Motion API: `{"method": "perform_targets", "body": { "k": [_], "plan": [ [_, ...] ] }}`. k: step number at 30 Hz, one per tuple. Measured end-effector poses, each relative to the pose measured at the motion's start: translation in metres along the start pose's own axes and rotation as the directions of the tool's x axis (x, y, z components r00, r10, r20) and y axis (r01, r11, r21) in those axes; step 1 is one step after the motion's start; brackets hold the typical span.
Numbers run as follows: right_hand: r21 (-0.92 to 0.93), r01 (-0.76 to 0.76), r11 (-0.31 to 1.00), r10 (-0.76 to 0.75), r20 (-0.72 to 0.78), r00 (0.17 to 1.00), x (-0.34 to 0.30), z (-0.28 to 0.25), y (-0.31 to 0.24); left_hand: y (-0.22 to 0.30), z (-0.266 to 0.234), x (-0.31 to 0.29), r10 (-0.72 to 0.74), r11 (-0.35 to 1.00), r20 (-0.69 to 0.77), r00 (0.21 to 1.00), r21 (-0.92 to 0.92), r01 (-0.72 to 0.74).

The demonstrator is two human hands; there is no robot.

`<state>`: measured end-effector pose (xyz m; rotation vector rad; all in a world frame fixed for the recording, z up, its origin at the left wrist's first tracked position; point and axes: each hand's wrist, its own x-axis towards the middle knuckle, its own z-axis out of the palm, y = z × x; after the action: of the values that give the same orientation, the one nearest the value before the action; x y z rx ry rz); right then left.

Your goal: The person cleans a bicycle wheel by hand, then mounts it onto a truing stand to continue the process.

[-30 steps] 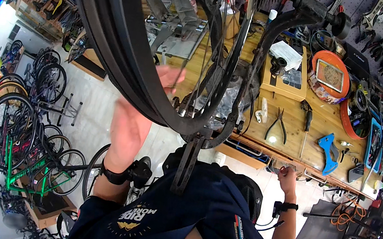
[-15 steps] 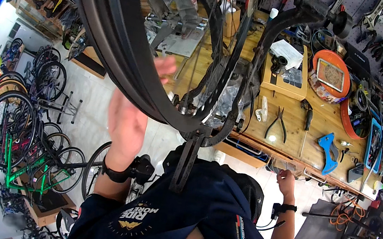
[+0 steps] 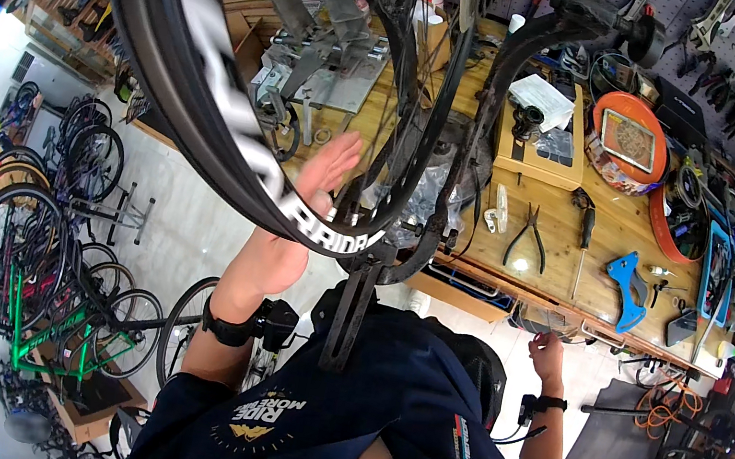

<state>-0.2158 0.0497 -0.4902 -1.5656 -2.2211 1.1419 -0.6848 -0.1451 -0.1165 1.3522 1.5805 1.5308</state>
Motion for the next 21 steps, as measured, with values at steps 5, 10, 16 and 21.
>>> {"method": "perform_targets", "body": {
  "k": [5, 10, 16, 21],
  "plan": [
    [0.070, -0.070, 0.995, 0.068, 0.036, 0.997, -0.005, -0.001, -0.004, 0.004, 0.002, 0.003, -0.030, 0.998, 0.004, 1.000, 0.060, 0.029],
    [0.085, -0.098, 0.992, 0.094, 0.045, 0.995, -0.009, 0.002, -0.003, 0.008, 0.008, 0.004, -0.088, 0.995, -0.026, 0.996, 0.047, 0.089],
    [0.118, -0.122, 0.986, 0.115, 0.057, 0.992, -0.010, 0.002, -0.015, 0.010, 0.004, 0.004, -0.108, 0.994, 0.027, 0.994, 0.033, 0.107],
    [0.138, -0.129, 0.982, 0.121, 0.062, 0.991, -0.006, 0.004, -0.017, 0.008, 0.001, 0.004, -0.101, 0.992, 0.071, 0.992, -0.067, 0.106]
  ]
}}
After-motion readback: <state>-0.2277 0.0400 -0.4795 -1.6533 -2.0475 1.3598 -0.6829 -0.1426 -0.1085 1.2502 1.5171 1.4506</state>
